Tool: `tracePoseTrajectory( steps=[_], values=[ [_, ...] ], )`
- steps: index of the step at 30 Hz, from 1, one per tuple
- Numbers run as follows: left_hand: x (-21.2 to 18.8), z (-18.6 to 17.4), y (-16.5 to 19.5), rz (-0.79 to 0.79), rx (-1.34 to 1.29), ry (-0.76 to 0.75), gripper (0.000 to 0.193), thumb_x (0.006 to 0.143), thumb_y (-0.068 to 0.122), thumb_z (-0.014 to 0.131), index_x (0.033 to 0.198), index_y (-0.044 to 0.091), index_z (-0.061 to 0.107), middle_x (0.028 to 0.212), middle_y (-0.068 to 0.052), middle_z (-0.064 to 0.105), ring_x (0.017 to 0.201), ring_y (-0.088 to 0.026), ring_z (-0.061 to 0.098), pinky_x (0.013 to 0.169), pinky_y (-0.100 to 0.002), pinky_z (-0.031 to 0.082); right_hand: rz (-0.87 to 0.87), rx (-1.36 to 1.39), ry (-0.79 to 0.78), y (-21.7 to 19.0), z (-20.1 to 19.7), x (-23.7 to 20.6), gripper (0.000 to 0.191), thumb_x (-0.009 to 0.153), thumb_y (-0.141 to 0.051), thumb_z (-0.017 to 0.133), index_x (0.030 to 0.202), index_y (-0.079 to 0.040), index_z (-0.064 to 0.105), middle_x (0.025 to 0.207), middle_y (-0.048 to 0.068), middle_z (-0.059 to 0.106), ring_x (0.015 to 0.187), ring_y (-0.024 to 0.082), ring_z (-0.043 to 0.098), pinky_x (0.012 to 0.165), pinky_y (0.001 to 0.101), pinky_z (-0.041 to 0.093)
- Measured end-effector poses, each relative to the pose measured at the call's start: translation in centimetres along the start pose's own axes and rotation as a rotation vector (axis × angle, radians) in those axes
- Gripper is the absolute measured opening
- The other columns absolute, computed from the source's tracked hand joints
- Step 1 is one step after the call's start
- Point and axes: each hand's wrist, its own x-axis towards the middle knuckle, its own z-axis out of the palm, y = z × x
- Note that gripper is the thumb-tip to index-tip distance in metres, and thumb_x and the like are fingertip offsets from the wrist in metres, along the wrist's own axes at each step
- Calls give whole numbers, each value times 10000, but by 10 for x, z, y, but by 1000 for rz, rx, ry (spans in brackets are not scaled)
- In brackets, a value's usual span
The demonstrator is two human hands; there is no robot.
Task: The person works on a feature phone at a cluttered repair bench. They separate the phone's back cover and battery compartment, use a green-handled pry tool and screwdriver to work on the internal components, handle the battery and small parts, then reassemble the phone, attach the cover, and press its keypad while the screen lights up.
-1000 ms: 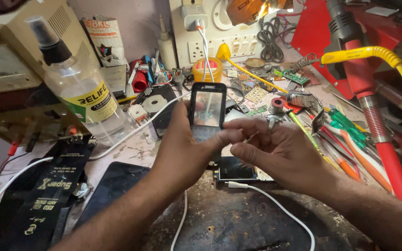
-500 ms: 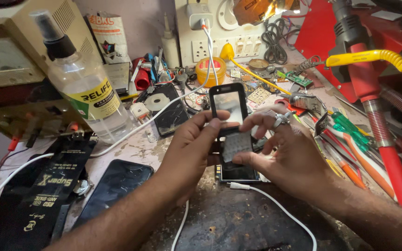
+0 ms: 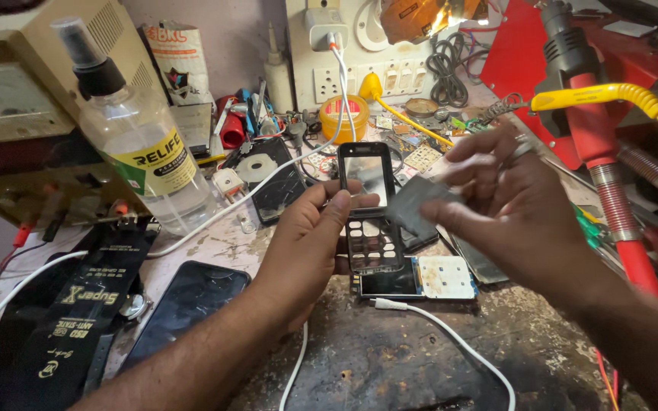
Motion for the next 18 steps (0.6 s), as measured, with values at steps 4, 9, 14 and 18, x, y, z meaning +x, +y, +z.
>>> tracePoseTrajectory(
  steps=[4, 9, 14, 18],
  values=[
    [-2, 2, 3, 46, 10, 6, 333, 1044, 297, 436, 1284, 104, 562, 1246, -53, 724, 844, -124, 726, 683, -333, 625, 142, 19, -96, 2, 11, -8, 200, 828, -73, 804, 1019, -25, 769, 858, 56, 784, 769, 79, 717, 682, 255, 603],
    [-4, 2, 4, 90, 32, -5, 316, 1060, 282, 447, 1297, 106, 559, 1257, -58, 736, 895, -113, 713, 733, -308, 593, 158, -175, -85, -5, 23, -10, 196, 820, -151, 812, 1002, -80, 826, 826, 9, 816, 757, 47, 715, 685, 238, 602],
    [-3, 5, -2, 55, 44, -45, 315, 1047, 264, 467, 1310, 121, 564, 1134, -67, 741, 885, -122, 711, 736, -315, 608, 39, -274, -100, -11, 25, -10, 202, 804, -185, 825, 985, -94, 818, 819, -19, 823, 767, 33, 739, 712, 245, 605],
    [-1, 4, -7, 31, -1, -68, 299, 1049, 271, 458, 1295, 124, 543, 1114, -55, 747, 880, -104, 716, 732, -309, 621, 76, -287, -32, -10, 28, -9, 182, 784, -188, 836, 936, -89, 814, 802, 0, 823, 749, 40, 731, 707, 250, 600]
  ],
)
